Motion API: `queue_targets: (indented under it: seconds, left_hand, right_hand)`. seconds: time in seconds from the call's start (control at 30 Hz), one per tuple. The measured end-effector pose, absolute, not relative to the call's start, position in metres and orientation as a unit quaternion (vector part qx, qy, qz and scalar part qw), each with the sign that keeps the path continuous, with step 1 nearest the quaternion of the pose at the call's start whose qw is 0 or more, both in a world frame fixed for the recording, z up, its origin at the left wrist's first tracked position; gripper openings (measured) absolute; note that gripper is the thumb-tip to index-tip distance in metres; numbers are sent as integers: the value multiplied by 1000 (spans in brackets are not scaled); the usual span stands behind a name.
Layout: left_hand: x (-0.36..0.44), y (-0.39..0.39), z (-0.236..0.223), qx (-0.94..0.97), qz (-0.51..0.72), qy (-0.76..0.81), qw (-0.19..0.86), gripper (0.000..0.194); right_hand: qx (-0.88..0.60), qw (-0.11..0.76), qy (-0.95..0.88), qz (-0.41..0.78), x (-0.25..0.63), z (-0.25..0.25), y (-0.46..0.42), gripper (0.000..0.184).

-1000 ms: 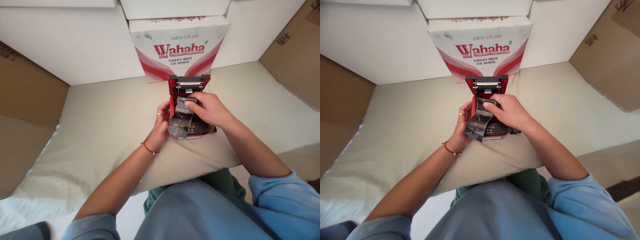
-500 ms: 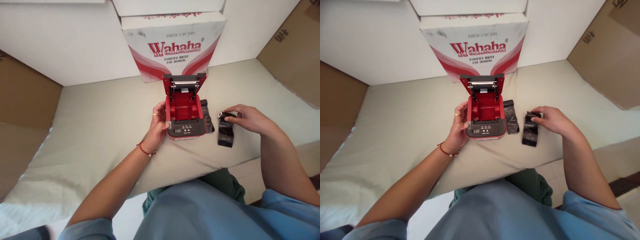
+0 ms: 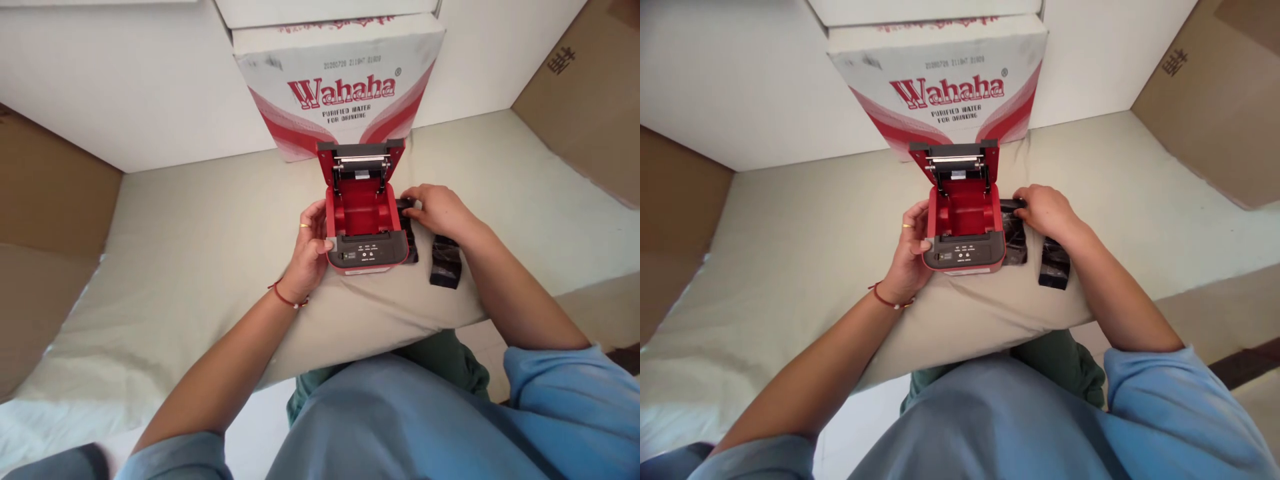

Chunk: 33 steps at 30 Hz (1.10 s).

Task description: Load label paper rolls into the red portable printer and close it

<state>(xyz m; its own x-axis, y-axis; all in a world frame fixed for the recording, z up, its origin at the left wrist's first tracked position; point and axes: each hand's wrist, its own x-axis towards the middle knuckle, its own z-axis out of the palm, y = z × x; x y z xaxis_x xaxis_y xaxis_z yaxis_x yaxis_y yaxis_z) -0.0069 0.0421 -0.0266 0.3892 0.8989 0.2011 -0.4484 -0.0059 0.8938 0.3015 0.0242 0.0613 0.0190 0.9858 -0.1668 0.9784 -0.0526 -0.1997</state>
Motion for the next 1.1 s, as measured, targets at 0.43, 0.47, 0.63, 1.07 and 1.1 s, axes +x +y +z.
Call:
queue_targets:
  seconds: [0.43,0.47,0.63,1.07,1.1]
  left_hand:
    - [-4,45,-34,501,512,214,664,81]
    - [-4,44,-34,499,513,213,665,80]
    - [-3,41,-32,499,512,211,666,79]
    - [-4,39,-28,499,508,217,668,78]
    - [-4,39,-28,497,510,216,668,78]
  right_hand:
    - [-604,275,-606,438,334,182,-47,61]
    - [-592,284,-604,452,327,181,-43,58]
    - [-592,226,-646,425,273,147,-4,45]
    - [-699,-19,-710,85,207,127,24,43]
    - [-698,-27,-711,77,205,126,25,43]
